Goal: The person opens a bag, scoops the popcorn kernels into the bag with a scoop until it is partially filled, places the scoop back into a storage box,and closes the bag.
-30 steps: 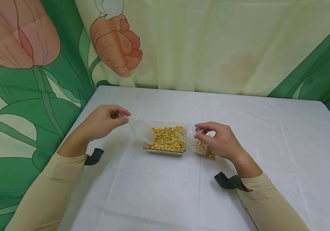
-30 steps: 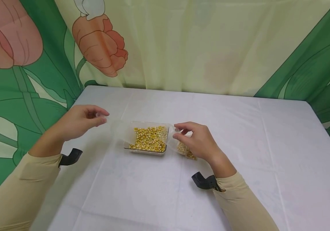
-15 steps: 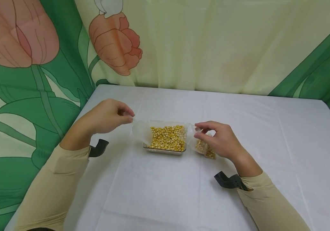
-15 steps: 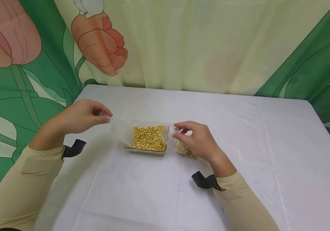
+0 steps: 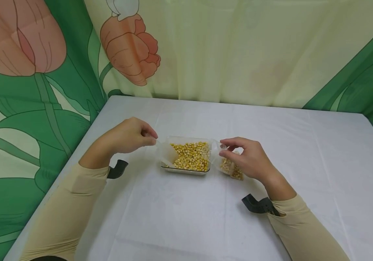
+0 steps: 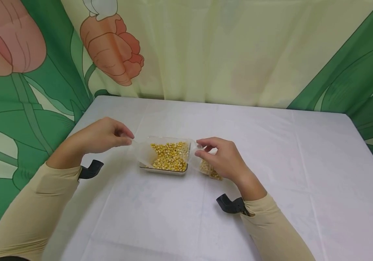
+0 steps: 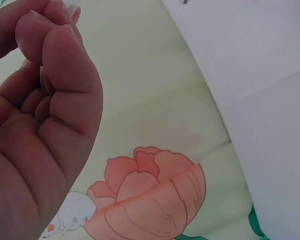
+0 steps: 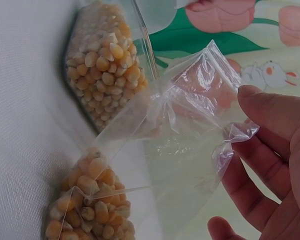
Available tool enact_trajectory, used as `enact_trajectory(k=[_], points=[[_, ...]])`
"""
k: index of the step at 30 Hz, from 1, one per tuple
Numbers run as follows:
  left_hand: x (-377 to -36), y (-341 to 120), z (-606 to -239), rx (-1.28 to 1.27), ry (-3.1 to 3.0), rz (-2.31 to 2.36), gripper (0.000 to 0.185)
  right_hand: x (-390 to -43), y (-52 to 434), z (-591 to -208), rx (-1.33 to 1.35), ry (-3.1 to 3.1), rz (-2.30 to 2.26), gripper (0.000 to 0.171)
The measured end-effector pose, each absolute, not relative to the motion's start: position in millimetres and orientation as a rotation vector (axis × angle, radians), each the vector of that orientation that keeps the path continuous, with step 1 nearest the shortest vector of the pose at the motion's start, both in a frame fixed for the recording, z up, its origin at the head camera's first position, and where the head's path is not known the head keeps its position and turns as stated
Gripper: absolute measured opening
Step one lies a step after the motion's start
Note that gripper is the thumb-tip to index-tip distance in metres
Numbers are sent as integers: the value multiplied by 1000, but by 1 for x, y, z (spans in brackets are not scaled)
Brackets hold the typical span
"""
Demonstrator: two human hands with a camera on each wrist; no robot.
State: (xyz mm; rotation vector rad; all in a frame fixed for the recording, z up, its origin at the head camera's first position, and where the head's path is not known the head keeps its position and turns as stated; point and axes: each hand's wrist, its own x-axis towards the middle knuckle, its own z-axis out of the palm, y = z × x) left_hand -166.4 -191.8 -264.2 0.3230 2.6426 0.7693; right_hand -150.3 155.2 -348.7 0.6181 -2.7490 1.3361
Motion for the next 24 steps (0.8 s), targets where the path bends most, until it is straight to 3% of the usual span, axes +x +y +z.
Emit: enact_trajectory(k=[24], points=[[-162, -207, -320, 147, 2468, 1035, 29, -149, 157, -349, 621, -2743, 1344, 30]])
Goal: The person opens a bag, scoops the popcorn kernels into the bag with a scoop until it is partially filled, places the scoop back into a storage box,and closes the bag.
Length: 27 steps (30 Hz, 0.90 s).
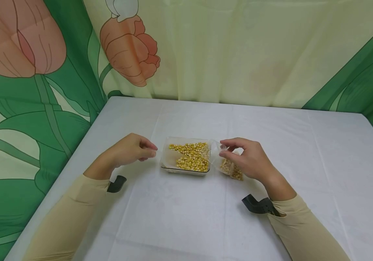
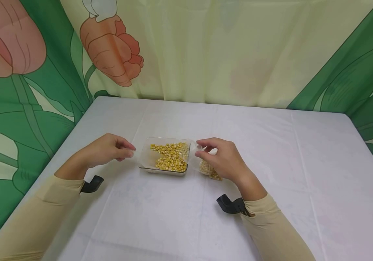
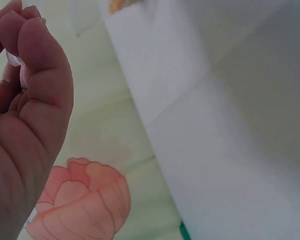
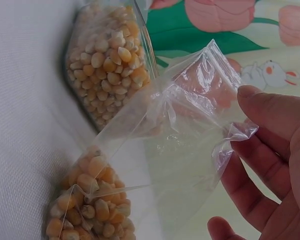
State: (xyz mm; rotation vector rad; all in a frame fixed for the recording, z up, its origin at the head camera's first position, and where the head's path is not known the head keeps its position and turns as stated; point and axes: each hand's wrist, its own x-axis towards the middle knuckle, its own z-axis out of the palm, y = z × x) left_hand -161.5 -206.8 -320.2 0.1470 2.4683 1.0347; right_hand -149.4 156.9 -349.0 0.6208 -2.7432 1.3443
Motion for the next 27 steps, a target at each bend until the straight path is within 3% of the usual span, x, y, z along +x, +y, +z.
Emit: enact_trajectory(k=[27], points=[[-160, -204, -356, 61, 2172, 1500, 32, -148, 158, -348, 625, -2751, 1345, 30]])
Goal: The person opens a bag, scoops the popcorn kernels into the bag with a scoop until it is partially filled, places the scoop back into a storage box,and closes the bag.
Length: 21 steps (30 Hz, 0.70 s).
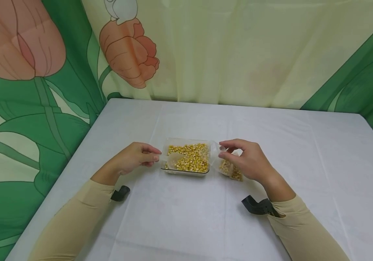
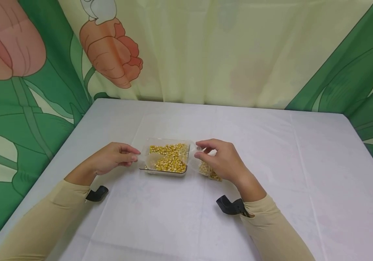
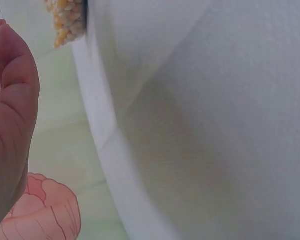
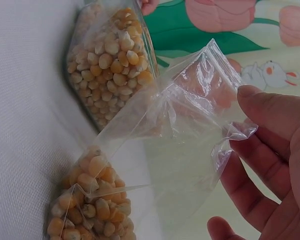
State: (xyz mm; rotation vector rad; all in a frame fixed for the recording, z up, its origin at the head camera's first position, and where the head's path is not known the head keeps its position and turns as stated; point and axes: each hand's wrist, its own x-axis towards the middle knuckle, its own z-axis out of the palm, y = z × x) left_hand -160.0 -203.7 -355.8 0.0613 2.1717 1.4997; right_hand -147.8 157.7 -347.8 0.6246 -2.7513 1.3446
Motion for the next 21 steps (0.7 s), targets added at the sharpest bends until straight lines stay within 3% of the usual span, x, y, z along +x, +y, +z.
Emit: enact_trajectory(k=[21], points=[[-159, -217, -367, 26, 2059, 1717, 37, -148, 158, -349, 624, -2742, 1348, 29]])
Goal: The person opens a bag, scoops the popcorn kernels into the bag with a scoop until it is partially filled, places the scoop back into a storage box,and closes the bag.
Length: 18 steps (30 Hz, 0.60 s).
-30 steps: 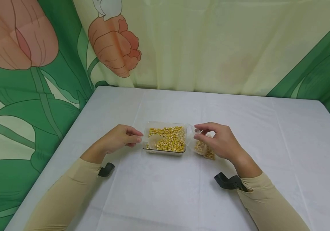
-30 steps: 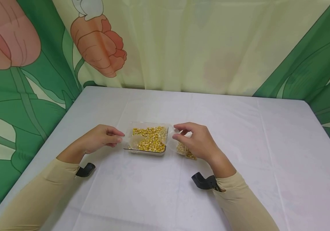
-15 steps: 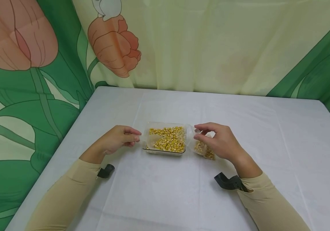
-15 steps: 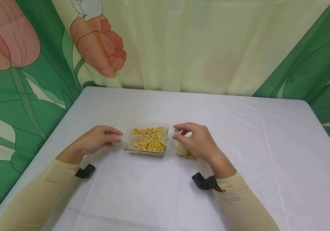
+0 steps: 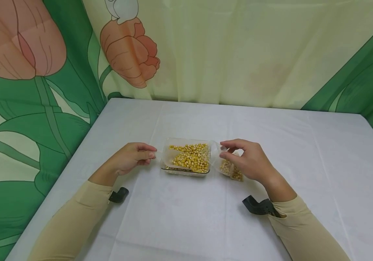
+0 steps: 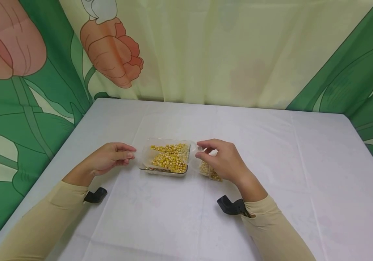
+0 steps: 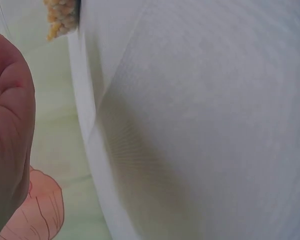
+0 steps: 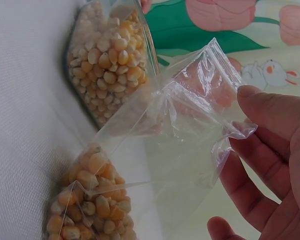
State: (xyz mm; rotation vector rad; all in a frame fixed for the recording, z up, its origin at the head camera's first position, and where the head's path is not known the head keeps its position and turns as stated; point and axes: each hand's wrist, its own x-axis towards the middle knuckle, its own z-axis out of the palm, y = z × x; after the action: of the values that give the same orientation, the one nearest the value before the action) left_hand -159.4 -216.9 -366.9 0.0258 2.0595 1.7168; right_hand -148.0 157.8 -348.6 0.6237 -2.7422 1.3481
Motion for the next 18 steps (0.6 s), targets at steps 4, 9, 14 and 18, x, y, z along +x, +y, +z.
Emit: enact_trajectory(k=[4, 9, 14, 18], points=[[-158, -217, -367, 37, 2043, 1739, 36, -148, 158, -348, 627, -2748, 1341, 30], [-157, -218, -367, 39, 2037, 1752, 37, -148, 158, -349, 635, -2739, 1335, 30], [-157, -218, -365, 36, 2031, 1773, 37, -147, 159, -349, 641, -2728, 1331, 29], [-156, -218, -365, 26, 2011, 1809, 37, -148, 159, -350, 637, -2731, 1329, 29]])
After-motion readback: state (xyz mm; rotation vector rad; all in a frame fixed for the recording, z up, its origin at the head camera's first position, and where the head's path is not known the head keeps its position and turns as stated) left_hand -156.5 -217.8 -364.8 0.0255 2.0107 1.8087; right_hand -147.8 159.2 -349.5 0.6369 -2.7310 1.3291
